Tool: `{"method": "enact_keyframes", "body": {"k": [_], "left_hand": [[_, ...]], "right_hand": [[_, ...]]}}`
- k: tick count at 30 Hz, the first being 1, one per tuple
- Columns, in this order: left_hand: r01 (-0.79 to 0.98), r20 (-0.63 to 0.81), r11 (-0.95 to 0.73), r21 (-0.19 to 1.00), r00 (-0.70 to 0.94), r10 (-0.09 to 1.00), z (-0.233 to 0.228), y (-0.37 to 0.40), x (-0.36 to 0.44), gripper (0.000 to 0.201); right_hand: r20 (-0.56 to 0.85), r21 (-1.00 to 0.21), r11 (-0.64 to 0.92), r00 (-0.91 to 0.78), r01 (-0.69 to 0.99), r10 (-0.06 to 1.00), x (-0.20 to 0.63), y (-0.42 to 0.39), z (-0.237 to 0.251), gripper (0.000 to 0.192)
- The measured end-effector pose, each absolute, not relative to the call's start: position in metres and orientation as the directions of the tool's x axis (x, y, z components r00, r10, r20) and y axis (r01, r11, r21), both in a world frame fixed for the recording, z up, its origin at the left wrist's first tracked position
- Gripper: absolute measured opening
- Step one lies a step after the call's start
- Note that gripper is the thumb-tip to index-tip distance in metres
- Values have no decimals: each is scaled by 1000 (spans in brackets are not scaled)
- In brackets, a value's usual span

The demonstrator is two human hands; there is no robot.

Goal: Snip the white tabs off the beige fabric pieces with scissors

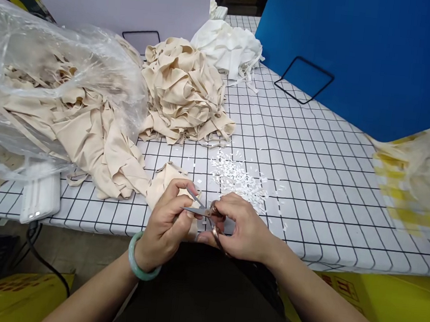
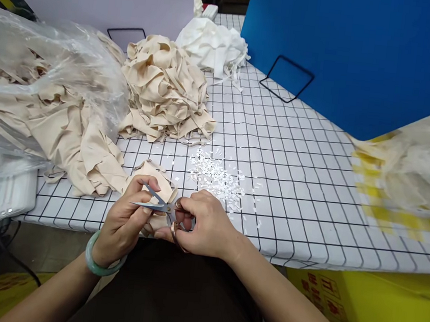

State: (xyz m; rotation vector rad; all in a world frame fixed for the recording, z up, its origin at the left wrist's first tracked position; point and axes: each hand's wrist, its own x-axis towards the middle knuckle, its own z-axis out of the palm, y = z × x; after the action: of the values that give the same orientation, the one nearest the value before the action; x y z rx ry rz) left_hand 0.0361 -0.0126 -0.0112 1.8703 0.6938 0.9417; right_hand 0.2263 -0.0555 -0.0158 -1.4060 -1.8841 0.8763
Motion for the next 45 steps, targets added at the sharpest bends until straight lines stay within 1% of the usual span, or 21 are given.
{"method": "enact_keyframes", "body": {"k": [7,13,19,23,26,28,30,32,33,34,36,38,39,40,41,42,43,45], "left_hand": [[47,374,-477,878,554,743,-13,-13,36,23],[36,376,-478,877,568,732,-15,-13,38,23],[25,339,-456,890,633,696,-17,-13,53,23],[-16,323,-440,898,704,633,-21,-11,71,21],[-2,290,-428,904,738,610,-25,-12,83,20],[34,258,-418,908,740,622,-24,-11,87,22],[80,229,-412,908,728,646,-21,-9,82,25],[148,205,-423,894,704,680,-16,-3,67,28],[203,203,-445,872,678,707,-13,1,56,29],[280,214,-480,831,635,742,-12,4,44,29],[485,269,-536,691,516,813,-15,8,17,24],[658,302,-520,545,424,854,-24,5,-5,13],[703,284,-500,505,412,866,-31,0,-13,23],[719,243,-486,497,422,873,-38,-6,-18,37],[710,193,-479,516,449,873,-45,-12,-20,47],[684,151,-478,551,482,863,-50,-18,-20,45],[647,127,-475,597,508,852,-54,-22,-19,39],[575,139,-459,677,513,847,-53,-22,-14,32]], "right_hand": [[110,-822,220,-233,526,966,226,-57,-16,47],[110,-805,215,-216,553,970,229,-61,-19,44],[129,-773,175,-119,610,984,241,-79,-31,48],[90,-775,82,-19,626,996,252,-95,-42,51],[24,-802,-17,61,597,998,257,-102,-50,55],[-67,-835,-133,142,535,988,262,-105,-53,55],[-171,-863,-253,218,438,961,270,-107,-52,46],[-212,-877,-302,264,373,941,279,-107,-48,38],[-199,-883,-293,271,367,942,282,-106,-45,40],[-179,-888,-272,265,372,947,284,-103,-41,43],[-161,-888,-246,239,389,958,279,-90,-36,46],[-200,-883,-249,161,398,966,258,-72,-34,45],[-221,-880,-247,111,405,969,243,-63,-35,43],[-232,-878,-236,60,417,971,227,-55,-37,40],[-223,-881,-207,13,426,975,210,-47,-40,34],[-205,-879,-171,-28,445,978,194,-41,-44,26],[-177,-877,-130,-60,463,982,180,-36,-48,21],[-119,-888,-49,-125,458,985,162,-28,-54,24]]}}
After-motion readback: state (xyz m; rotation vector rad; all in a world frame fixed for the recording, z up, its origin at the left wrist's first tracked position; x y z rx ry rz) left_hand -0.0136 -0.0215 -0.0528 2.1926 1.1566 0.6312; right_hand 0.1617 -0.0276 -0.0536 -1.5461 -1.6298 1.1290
